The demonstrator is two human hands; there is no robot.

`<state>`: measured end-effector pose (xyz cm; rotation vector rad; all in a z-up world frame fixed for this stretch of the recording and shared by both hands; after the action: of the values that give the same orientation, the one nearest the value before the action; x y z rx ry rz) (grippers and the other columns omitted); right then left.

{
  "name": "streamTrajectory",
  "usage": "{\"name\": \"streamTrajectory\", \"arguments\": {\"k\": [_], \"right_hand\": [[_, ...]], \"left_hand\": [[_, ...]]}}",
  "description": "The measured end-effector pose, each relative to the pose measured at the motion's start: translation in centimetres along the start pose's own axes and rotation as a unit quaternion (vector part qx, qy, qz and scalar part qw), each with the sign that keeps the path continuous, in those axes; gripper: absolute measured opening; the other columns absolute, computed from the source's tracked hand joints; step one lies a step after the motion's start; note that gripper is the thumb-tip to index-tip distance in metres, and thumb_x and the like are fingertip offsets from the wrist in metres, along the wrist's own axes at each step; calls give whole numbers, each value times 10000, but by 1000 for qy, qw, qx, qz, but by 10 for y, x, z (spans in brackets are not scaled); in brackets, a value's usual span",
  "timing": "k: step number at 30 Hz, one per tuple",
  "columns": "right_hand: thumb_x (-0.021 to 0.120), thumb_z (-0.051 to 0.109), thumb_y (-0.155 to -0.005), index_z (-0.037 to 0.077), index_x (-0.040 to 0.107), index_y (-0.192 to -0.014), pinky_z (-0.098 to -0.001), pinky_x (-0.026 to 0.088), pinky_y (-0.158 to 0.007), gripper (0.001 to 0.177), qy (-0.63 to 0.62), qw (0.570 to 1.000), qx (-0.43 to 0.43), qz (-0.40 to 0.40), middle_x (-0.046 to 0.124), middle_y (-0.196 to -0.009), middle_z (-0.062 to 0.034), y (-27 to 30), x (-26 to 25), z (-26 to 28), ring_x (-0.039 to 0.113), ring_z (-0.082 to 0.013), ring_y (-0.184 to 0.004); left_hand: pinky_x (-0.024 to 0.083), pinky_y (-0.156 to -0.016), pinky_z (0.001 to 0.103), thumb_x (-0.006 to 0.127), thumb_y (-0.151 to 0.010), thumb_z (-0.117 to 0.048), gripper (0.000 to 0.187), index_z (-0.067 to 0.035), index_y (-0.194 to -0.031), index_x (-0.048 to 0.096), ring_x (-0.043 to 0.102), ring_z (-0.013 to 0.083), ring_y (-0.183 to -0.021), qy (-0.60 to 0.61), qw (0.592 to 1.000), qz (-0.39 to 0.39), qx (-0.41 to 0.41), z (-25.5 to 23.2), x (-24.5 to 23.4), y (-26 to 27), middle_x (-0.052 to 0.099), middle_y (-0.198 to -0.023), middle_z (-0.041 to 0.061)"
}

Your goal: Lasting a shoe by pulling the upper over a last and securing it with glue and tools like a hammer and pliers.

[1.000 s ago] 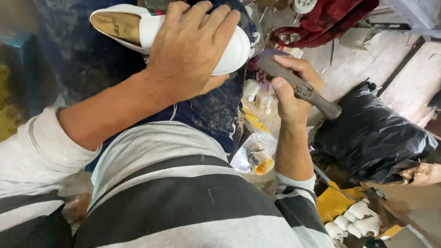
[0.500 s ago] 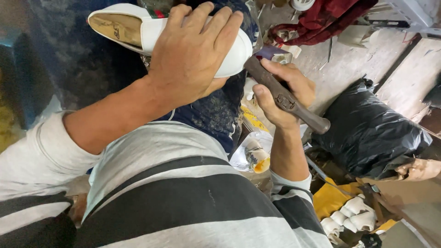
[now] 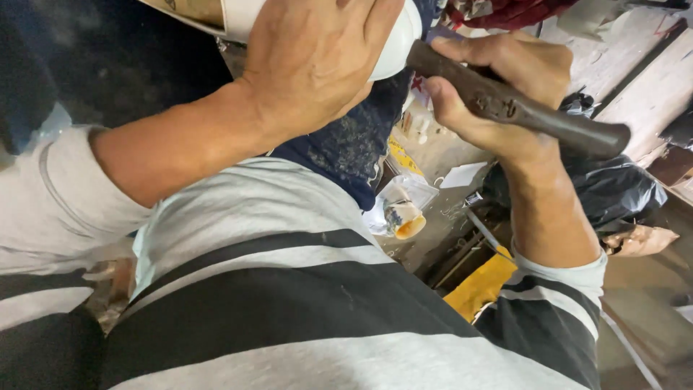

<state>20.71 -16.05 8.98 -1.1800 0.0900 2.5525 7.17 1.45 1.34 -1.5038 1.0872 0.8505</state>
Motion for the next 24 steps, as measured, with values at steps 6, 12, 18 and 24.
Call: {"name": "streamTrajectory", "arguments": {"k": [6,12,18,24], "right_hand": [[777,-5,-1079,-66,767,-1185,-313,514,-851,123,-64,971,126,191,757,-1125,-151,-24,-25,3,686,-211,-1002],[682,405,-959,-45,643,-1179,-279,619,-570,503,-248,925,282,-49,719,-1025,-222,37,-20,-13,744,-260,-768],[690,408,-991,163,737,-1140,-221,430,-576,290,-274,911,270,-148,615,-737,51,87,41,-12,480,-49,-584],[722,370,-955,27,710,-1169,-255,477,-689,405,-123,941,227,-219,716,-934,-73,85,67,39,619,-124,-747]], "left_hand": [[460,-743,283,866,-727,-646,870,-126,-1343,539,577,165,-959,-9,1000,18,18,-4,-21,18,612,-1149,-13],[446,-951,320,713,-897,-348,838,-138,-1567,254,556,221,-1247,615,654,-20,-440,-19,-27,102,428,-1531,163],[612,-819,409,896,-558,-307,945,-153,-1339,387,708,215,-901,655,295,-282,-636,-12,34,22,735,-1115,142],[540,-1010,364,875,-781,-353,636,-137,-1284,551,669,210,-1128,557,514,-295,-582,-15,74,21,685,-1249,105]]}}
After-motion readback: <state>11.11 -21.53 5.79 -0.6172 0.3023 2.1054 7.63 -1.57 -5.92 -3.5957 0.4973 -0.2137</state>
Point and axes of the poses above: each hand's wrist, its own y-axis away from the middle knuckle, its own x-axis out of the palm, z = x × y, the point moved 2 cm from there along -y, towards the middle knuckle
